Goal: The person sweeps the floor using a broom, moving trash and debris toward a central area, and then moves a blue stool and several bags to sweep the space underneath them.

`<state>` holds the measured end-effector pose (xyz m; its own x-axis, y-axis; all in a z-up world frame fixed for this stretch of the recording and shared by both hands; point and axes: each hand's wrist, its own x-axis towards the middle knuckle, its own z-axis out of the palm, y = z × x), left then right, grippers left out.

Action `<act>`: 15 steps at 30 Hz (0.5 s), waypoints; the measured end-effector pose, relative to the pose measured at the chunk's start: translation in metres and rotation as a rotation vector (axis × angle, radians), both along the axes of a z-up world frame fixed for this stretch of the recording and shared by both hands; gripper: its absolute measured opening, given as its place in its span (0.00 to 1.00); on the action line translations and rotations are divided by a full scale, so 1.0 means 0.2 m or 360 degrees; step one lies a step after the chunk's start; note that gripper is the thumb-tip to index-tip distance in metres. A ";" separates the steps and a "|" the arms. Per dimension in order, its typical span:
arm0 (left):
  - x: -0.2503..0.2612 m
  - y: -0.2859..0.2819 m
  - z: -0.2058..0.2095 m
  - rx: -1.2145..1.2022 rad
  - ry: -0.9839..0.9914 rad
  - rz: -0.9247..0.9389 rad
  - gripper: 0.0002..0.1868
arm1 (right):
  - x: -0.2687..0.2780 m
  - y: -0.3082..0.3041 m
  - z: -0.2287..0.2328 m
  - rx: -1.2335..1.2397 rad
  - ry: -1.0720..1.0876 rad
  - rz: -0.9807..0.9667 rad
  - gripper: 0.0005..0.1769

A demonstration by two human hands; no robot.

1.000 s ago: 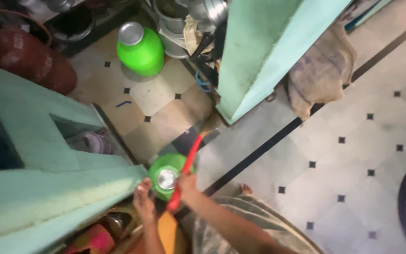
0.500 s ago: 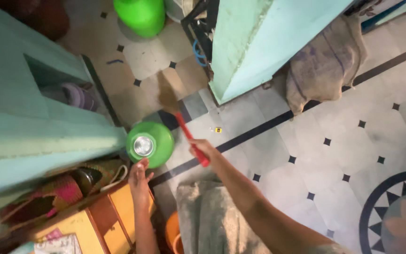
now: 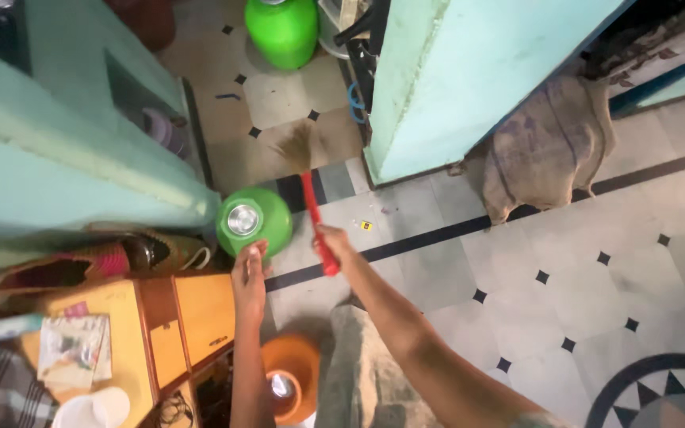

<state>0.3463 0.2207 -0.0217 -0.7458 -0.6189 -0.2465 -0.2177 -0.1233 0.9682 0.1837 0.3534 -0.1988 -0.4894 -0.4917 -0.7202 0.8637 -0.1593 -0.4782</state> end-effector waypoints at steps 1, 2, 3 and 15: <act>0.05 0.02 0.01 -0.0007 -0.0006 0.0043 0.29 | -0.07 0.05 -0.02 -0.0062 -0.0171 -0.0083 0.14; 0.13 0.05 0.02 -0.0013 -0.0012 0.0086 0.28 | -0.10 0.11 -0.04 -0.0124 -0.0330 -0.0179 0.13; 0.24 0.09 0.02 -0.0004 -0.0035 0.0129 0.28 | -0.09 0.19 -0.05 -0.0163 -0.0482 -0.0288 0.13; 0.39 0.63 -0.25 0.0146 -0.0029 0.0136 0.25 | 0.67 0.53 0.12 0.0041 -0.0215 0.0000 0.10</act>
